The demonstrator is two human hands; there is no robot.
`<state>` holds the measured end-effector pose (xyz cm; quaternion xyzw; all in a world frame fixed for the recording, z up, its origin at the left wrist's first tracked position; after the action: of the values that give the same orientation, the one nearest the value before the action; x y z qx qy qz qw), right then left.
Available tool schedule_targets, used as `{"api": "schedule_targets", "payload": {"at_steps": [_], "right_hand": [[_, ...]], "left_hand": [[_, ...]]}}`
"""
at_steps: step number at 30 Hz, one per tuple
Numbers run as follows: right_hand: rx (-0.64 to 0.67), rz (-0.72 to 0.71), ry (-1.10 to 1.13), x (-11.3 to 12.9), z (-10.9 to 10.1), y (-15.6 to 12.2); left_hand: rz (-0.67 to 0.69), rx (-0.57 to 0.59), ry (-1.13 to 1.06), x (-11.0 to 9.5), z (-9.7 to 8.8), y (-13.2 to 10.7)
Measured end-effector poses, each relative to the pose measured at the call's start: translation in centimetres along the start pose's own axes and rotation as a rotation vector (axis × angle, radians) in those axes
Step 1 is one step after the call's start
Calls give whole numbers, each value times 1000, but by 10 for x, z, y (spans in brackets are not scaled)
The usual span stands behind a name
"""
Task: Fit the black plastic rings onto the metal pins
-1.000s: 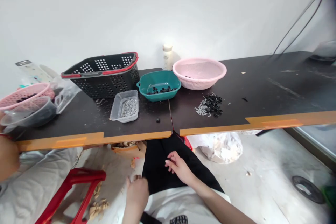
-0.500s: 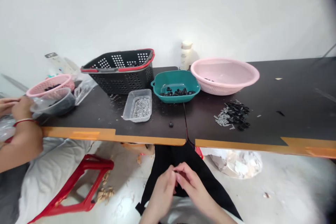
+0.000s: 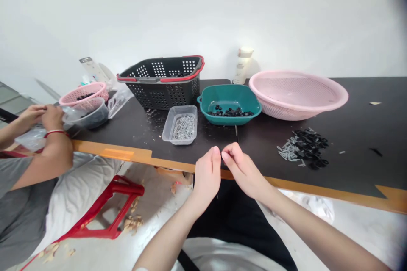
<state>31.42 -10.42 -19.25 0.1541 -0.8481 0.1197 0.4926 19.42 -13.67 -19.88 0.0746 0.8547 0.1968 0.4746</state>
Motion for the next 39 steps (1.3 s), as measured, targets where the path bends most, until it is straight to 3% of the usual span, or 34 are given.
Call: {"api": "schedule_targets", "payload": {"at_steps": [3,10,15,23,27,33,39], "right_hand": [[38,2,-116,-2,1,17],[175,-84,-132,-7,-1,43],[89,-267,-345,-7,-10,52],[55,-387,-215,-7,-7,52],[37,-289,-173,-10,-5,51],[157,-246,-5,-8,-10,54],[186,-146,87,-10,-13,54]], "left_hand": [[34,-36,64,9,1,15],[40,-35,31,30,3,34],[30,13,-35,37,0,39],[49,97,-91,39,2,34],[29,121,-72,39,4,33],[13,123,-80,41,3,32],[18,189,-26,39,6,30]]}}
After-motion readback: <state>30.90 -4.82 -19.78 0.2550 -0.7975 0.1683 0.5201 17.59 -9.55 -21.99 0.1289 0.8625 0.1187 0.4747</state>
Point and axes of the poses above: each hand's wrist, its own y-axis towards the middle knuckle, its own z-axis out of the palm, x = y × z, the point moved 3 cm from there along y, towards the middle knuckle, and after that the axes turned 15 degrees about z, right-handed, at the moved point
